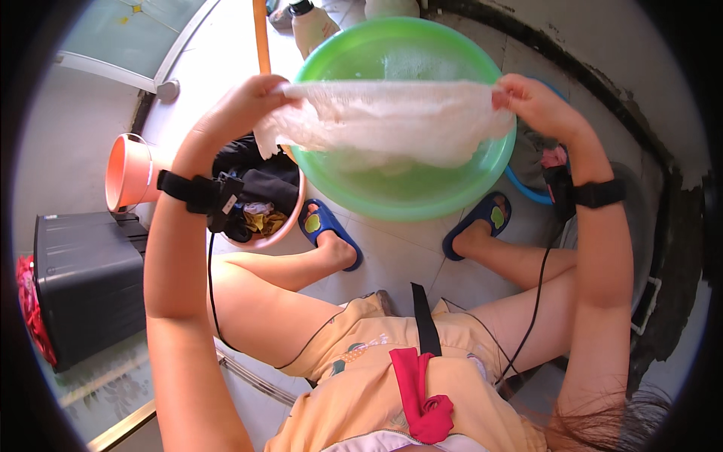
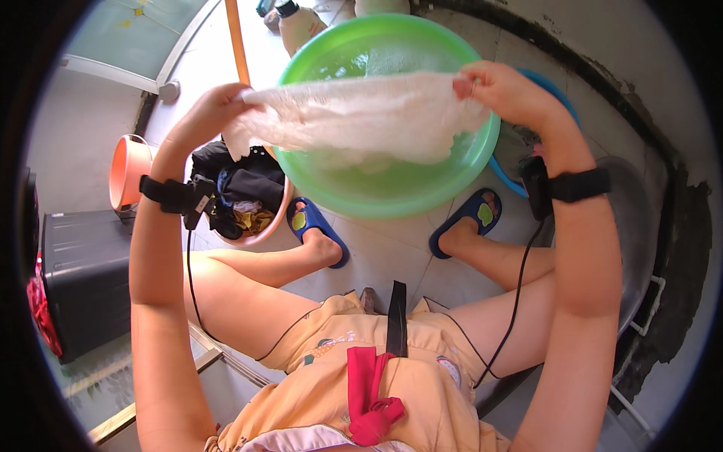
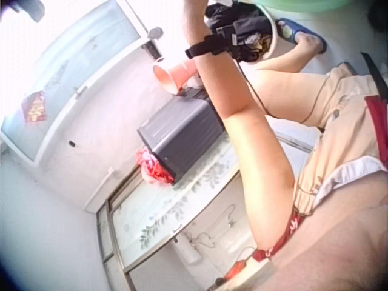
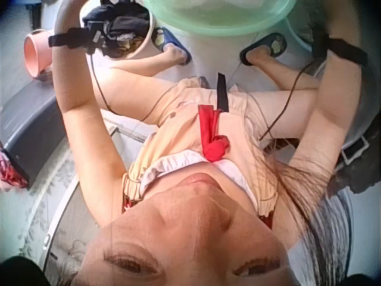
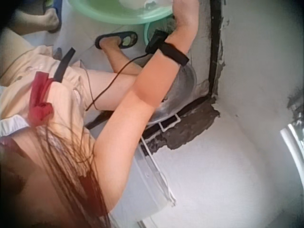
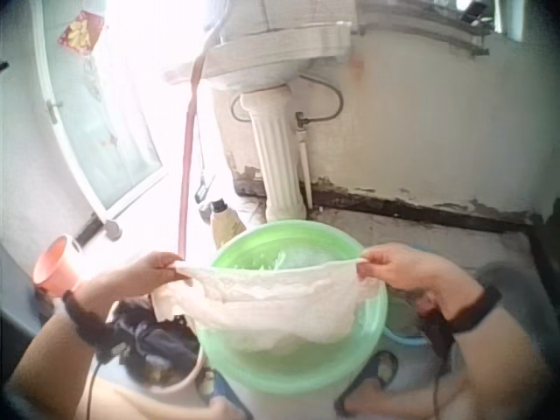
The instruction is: The person washes various articles of clothing by hand in a basin of soapy water, scrubbing and wringing them out individually.
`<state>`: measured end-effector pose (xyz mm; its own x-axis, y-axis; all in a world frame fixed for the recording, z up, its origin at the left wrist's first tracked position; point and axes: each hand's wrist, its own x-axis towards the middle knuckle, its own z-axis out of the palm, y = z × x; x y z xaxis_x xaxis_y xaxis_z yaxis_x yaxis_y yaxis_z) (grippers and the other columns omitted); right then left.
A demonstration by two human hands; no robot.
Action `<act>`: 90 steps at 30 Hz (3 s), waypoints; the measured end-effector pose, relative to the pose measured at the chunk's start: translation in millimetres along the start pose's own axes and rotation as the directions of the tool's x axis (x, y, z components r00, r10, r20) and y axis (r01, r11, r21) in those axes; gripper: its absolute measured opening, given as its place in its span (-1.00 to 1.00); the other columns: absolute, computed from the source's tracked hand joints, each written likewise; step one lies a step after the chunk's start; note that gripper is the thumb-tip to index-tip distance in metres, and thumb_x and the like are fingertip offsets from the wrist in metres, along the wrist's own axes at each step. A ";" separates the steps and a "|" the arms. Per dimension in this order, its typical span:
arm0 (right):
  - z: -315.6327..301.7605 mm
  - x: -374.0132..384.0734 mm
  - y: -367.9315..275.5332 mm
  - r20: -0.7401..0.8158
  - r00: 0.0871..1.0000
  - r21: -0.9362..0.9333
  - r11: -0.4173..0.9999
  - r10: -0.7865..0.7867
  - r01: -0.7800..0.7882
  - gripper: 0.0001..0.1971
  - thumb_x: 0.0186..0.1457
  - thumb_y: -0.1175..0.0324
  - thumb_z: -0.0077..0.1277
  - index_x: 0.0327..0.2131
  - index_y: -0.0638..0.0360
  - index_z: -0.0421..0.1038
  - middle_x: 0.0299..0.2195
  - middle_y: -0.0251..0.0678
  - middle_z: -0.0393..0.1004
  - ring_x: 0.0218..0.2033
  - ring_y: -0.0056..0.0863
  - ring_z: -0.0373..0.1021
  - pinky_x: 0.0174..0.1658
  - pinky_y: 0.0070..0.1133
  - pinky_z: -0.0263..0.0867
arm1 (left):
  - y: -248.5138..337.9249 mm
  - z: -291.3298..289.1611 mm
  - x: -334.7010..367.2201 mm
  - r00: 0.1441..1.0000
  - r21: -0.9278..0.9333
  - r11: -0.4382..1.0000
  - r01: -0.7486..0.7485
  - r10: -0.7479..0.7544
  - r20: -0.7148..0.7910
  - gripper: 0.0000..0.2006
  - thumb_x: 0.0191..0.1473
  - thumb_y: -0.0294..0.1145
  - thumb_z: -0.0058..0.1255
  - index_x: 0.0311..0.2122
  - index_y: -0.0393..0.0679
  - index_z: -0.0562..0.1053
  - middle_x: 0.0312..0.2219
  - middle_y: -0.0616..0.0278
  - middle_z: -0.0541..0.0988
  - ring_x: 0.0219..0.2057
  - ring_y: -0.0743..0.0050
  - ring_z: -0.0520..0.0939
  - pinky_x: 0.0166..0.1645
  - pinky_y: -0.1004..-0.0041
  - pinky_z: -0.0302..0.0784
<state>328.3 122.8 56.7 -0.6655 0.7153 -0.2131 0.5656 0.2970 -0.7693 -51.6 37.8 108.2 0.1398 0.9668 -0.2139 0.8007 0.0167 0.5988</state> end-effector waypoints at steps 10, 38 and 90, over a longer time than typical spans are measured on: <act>-81.0 -15.9 -121.6 -0.454 0.795 0.041 0.881 -0.403 0.471 -0.81 0.06 0.31 -0.17 -0.33 0.22 0.31 -0.52 -0.49 0.33 -0.47 -0.75 0.19 -0.36 -0.74 0.16 | 77.7 -121.6 -52.0 0.883 0.235 0.967 -0.100 0.195 -0.427 -0.72 0.08 -0.18 -0.22 -0.29 -0.14 0.44 -0.50 0.38 0.48 -0.42 0.68 0.44 -0.27 0.67 0.30; 74.3 98.1 65.3 -0.180 0.984 -0.491 0.868 -0.013 -0.079 -0.77 -0.04 0.28 -0.09 -0.26 0.06 0.38 -0.21 -0.27 0.36 -0.24 -0.18 0.30 -0.21 -0.41 0.24 | -56.8 133.8 101.8 0.993 0.158 0.986 0.043 -0.025 -0.114 -0.76 -0.14 -0.50 -0.17 -0.32 -0.06 0.48 -0.27 0.05 0.46 -0.19 0.11 0.43 -0.08 0.37 0.29; 147.0 118.8 -35.3 -0.731 0.666 -0.185 0.983 -0.149 0.017 -0.81 -0.02 0.23 -0.19 -0.46 0.14 0.15 -0.75 -0.19 0.35 -0.69 -0.15 0.31 -0.65 -0.35 0.18 | 17.2 175.5 76.8 0.938 -0.964 -0.027 0.265 -0.224 0.264 -0.76 0.07 -0.15 -0.24 -0.37 -0.10 0.34 -0.57 0.39 0.35 -0.56 0.63 0.34 -0.55 0.62 0.24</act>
<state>157.7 104.3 -30.0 -0.1713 0.8943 0.4134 0.6346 0.4211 -0.6481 75.1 67.6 -33.4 0.1057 0.8360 -0.5384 -0.5460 0.5013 0.6712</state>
